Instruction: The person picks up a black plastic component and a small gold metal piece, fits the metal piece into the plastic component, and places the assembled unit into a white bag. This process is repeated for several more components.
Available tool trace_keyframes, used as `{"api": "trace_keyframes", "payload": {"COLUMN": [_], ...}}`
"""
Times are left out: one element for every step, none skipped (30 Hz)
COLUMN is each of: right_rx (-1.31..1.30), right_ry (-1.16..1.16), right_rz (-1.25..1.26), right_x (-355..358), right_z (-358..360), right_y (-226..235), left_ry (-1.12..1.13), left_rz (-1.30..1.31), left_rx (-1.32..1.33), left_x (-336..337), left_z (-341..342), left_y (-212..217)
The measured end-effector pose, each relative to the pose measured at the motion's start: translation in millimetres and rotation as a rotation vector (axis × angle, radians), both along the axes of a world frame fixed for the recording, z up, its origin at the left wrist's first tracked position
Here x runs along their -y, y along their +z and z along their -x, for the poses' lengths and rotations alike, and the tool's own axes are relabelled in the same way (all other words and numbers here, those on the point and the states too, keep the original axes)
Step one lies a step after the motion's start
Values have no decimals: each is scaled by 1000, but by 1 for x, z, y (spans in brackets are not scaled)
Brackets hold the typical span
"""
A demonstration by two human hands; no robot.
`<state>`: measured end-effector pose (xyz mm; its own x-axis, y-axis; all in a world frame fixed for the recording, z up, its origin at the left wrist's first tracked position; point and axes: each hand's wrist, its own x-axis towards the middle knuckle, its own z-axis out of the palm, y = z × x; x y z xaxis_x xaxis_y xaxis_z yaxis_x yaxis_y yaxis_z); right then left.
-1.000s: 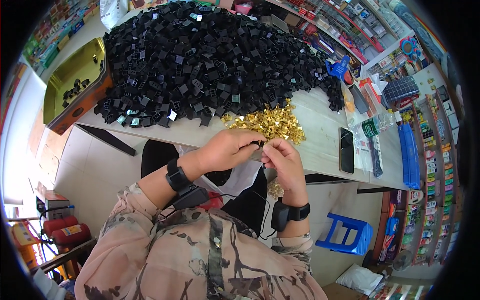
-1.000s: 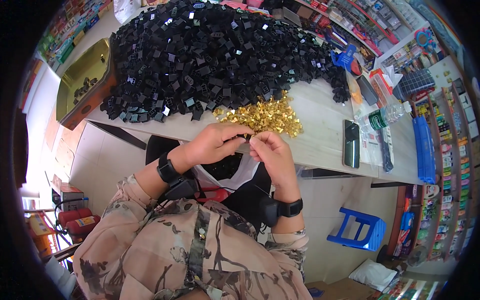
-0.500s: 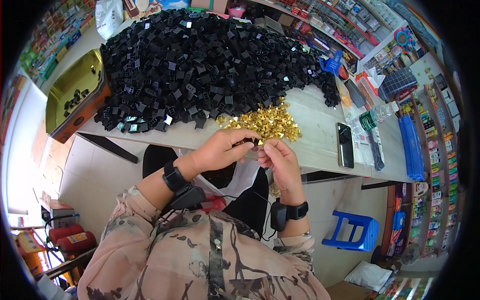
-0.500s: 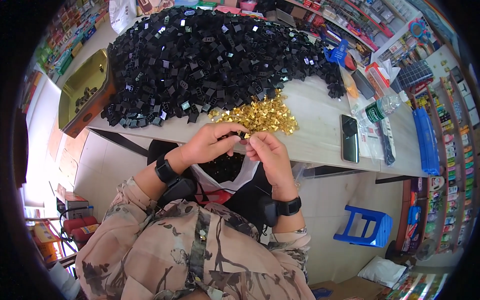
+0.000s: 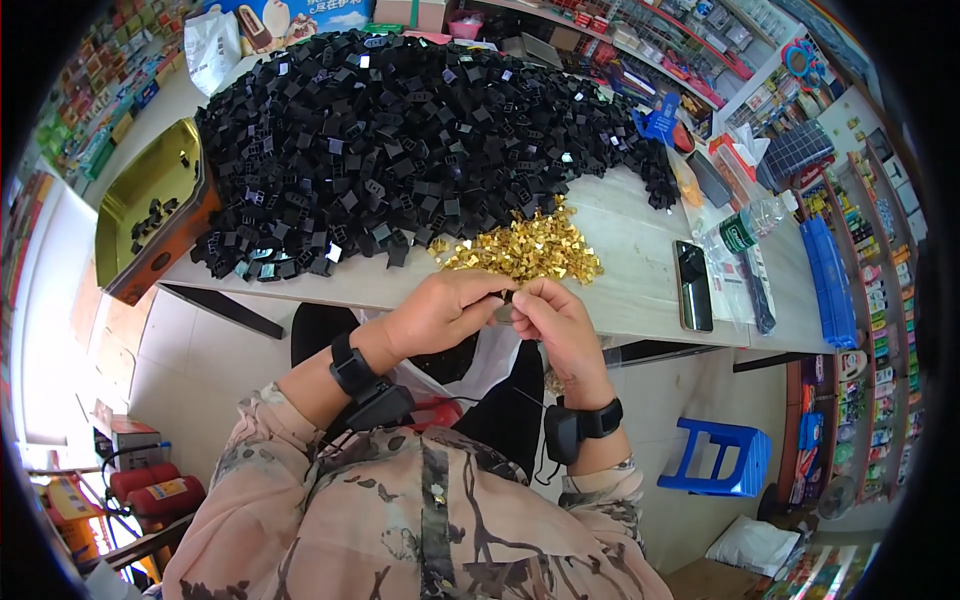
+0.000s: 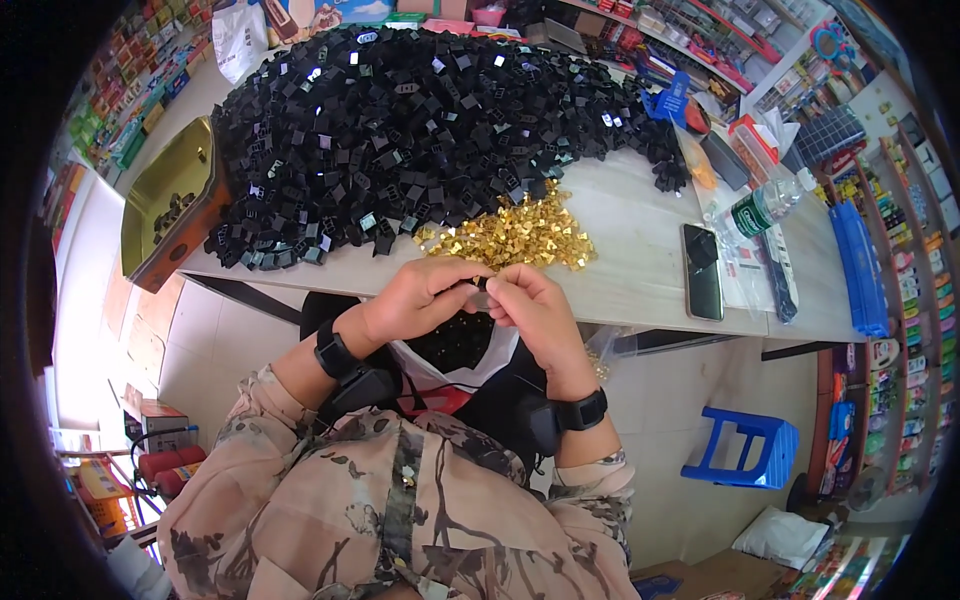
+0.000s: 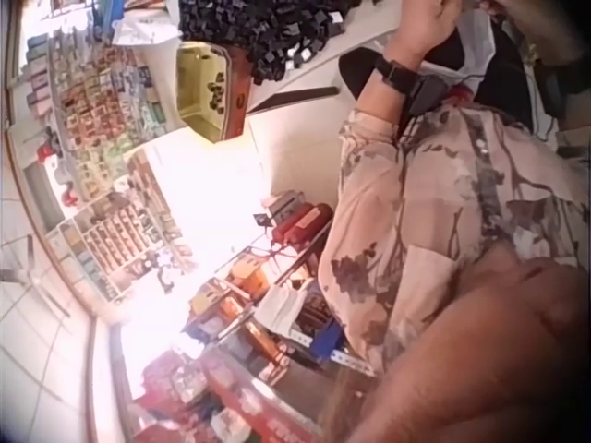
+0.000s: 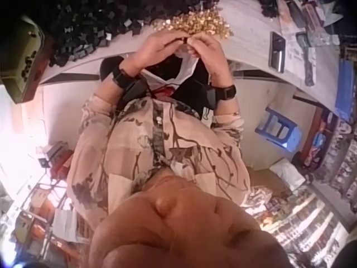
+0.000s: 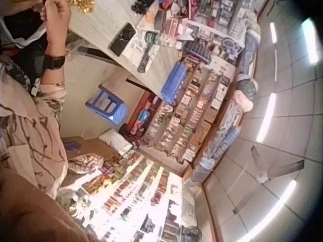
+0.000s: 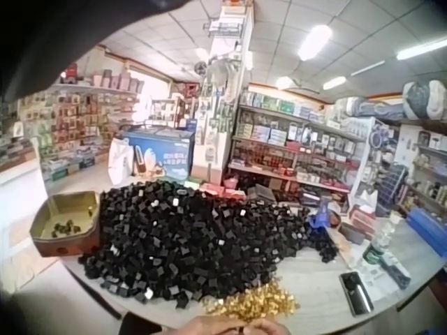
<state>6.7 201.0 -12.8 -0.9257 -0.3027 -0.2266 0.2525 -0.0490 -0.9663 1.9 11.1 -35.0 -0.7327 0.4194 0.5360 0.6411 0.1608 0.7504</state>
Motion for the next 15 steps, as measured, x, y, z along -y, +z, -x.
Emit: {"api": "trace_keyframes", "payload": {"right_rx": [3, 7, 10, 8, 37, 66, 93, 90, 84, 78, 72, 70, 61, 51, 41], "right_ry": [11, 23, 35, 33, 36, 39, 41, 39, 26, 12, -2, -1, -8, -16, -24], "right_rz": [-7, -12, -18, -15, 24, 63, 102, 105, 138, 170, 202, 205, 176, 147, 118], "right_x": [0, 0, 0, 0, -1, -1, -1, 0, 1, 2, 3, 3, 3, 3, 2], "right_z": [1, 1, 1, 1, 0, 0, 0, -1, -2, -4, -5, -5, -5, -6, -6], "right_y": [0, 0, 0, 0, 0, 0, 0, -1, -4, -6, -8, -7, -6, -4, -2], "left_ry": [0, 0, 0, -1, -5, -9, -14, -16, 4, 23, 42, 42, 22, 1, -20], "left_rz": [8, 16, 25, 28, 0, -28, -56, -53, -24, 4, 33, 35, 37, 39, 41], "left_rx": [36, 72, 108, 107, 128, 149, 169, 166, 97, 29, -39, -41, 5, 52, 98], "left_x": [0, 0, 0, 0, 0, -1, -1, -1, -1, -1, 0, 0, 0, 0, 0], "left_z": [-1, -3, -4, -5, -6, -6, -6, -6, -5, -5, -4, -4, -4, -4, -4], "left_y": [2, 4, 5, 5, 4, 3, 2, 2, 1, 1, 1, 1, 2, 2, 2]}}
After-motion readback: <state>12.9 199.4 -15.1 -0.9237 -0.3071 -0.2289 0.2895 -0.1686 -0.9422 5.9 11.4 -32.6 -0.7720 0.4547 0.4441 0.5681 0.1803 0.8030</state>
